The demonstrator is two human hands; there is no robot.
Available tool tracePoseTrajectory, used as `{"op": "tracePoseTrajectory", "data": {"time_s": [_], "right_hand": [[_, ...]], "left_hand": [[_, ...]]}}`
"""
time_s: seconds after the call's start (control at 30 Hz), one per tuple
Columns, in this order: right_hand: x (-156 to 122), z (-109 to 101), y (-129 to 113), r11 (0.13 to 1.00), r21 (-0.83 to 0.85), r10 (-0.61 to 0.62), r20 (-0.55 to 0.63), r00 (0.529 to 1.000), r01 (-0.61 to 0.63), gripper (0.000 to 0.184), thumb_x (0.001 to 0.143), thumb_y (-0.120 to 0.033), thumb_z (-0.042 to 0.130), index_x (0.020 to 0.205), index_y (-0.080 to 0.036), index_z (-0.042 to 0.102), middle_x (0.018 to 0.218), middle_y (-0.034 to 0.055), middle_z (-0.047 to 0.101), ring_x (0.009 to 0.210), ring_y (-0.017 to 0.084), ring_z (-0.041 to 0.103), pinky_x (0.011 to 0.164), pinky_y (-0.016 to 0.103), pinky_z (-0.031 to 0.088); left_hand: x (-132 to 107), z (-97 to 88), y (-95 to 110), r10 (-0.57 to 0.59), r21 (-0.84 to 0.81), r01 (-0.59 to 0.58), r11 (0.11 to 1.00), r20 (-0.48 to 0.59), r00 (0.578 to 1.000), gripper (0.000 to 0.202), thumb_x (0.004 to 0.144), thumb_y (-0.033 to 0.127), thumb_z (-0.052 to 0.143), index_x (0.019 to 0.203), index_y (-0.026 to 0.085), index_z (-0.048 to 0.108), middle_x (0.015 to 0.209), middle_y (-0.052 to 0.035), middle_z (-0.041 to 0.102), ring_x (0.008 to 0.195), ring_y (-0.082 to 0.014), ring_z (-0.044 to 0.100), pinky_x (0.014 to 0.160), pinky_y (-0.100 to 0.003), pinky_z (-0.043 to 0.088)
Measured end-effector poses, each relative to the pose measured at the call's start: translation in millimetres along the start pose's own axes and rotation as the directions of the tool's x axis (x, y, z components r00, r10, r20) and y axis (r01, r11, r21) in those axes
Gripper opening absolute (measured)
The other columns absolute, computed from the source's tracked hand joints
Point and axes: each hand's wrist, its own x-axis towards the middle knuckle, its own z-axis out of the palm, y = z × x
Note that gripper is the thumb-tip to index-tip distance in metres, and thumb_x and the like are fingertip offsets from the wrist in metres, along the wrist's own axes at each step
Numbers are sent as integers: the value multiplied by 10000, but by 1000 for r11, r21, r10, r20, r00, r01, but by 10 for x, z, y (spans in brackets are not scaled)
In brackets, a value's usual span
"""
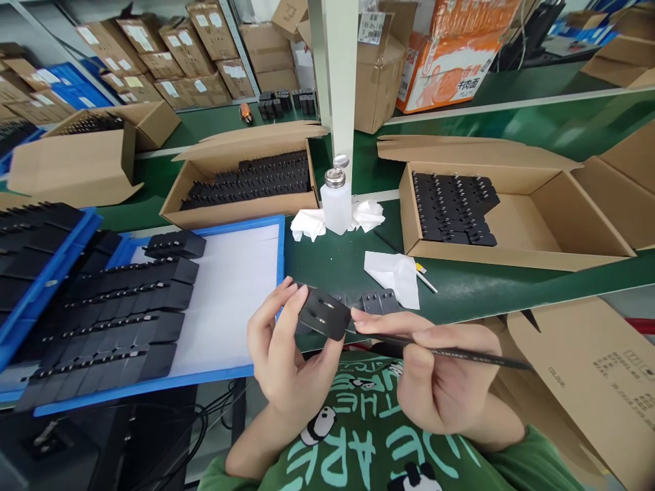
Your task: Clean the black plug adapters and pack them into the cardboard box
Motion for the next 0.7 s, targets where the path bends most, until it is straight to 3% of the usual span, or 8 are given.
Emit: {"op": "tracePoseTrajectory", "data": {"time_s": [0.2,0.4,0.7], "right_hand": [[-27,42,12,1000,-2,-17,-61,998,17,426,978,-7,378,1349,-191,473,1139,112,722,1048,240,766,914,489,682],[-26,17,8,1000,10,-7,-17,1000,7,460,960,22,380,1366,-183,452,1181,125,706,1106,254,745,939,505,672],[-44,52,4,1000,10,12,-72,997,-11,403,967,-13,409,1327,-178,481,1148,123,724,1035,262,768,888,512,685]], "left_hand": [[-9,6,-2,0,-29,0,1000,-8,1000,848,733,15,785,1478,302,500,1253,-106,555,1236,-317,622,968,-505,629],[-2,8,16,-1,-6,1,1000,-13,1000,815,746,28,779,1464,301,507,1240,-100,564,1234,-313,628,960,-486,631],[-4,-13,-4,10,-37,-11,999,-17,1000,901,687,-33,796,1478,295,515,1257,-105,569,1240,-341,619,987,-522,607]]}}
